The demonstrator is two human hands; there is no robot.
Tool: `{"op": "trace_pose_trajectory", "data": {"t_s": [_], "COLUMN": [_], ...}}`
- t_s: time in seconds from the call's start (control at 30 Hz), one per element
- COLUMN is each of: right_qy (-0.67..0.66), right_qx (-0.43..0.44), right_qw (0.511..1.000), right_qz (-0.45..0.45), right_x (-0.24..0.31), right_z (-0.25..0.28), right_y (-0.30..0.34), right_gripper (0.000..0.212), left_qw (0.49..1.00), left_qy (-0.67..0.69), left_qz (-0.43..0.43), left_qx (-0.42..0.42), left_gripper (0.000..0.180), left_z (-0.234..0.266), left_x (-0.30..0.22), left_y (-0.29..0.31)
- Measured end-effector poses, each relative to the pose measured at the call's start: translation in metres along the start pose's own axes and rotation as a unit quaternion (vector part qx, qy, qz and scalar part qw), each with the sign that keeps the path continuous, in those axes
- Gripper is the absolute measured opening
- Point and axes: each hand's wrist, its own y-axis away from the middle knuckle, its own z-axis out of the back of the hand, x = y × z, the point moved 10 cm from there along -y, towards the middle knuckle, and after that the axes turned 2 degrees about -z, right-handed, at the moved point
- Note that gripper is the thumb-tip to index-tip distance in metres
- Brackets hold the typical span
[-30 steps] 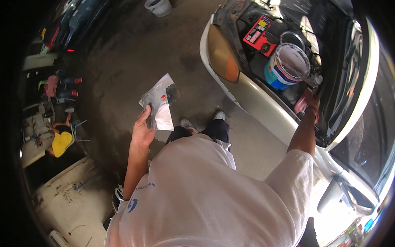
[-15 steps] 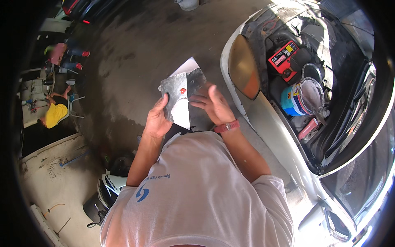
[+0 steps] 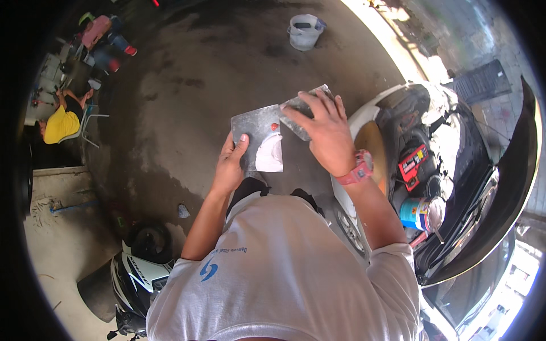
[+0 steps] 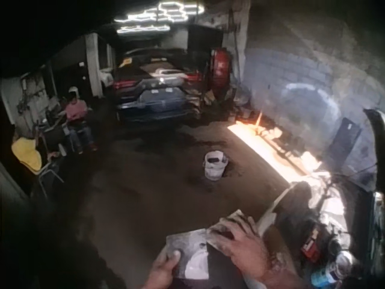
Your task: The person rubs two sanding pads together, then uses one to sand the rear bumper of a dark gray SUV. The person repeatedly rubs the sanding pad over the bumper surface in a back-and-forth motion.
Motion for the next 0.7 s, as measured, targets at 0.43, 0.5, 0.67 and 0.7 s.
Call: {"op": "trace_pose_trajectory", "data": {"t_s": [0.43, 0.5, 0.67, 0.7], "right_qy": [-0.111, -0.262, -0.07, -0.114], "right_qx": [0.09, 0.082, 0.156, 0.123], "right_qw": [0.966, 0.94, 0.982, 0.981], "right_qz": [0.214, 0.205, 0.081, 0.095], "right_x": [0.141, 0.145, 0.075, 0.067], "right_z": [-0.079, -0.09, -0.174, -0.172], "right_y": [-0.152, -0.173, -0.274, -0.293], "right_gripper": [0.071, 0.071, 0.075, 0.073], "left_qw": [0.933, 0.946, 0.961, 0.96], "left_qy": [0.186, 0.201, 0.208, 0.206], "left_qz": [-0.135, -0.118, -0.074, -0.05], "left_qx": [-0.278, -0.226, -0.168, -0.18], "left_gripper": [0.045, 0.038, 0.041, 0.043], "left_z": [0.198, 0.19, 0.182, 0.185], "left_x": [-0.118, -0.129, -0.149, -0.148], "left_y": [-0.097, -0.116, -0.163, -0.173]}}
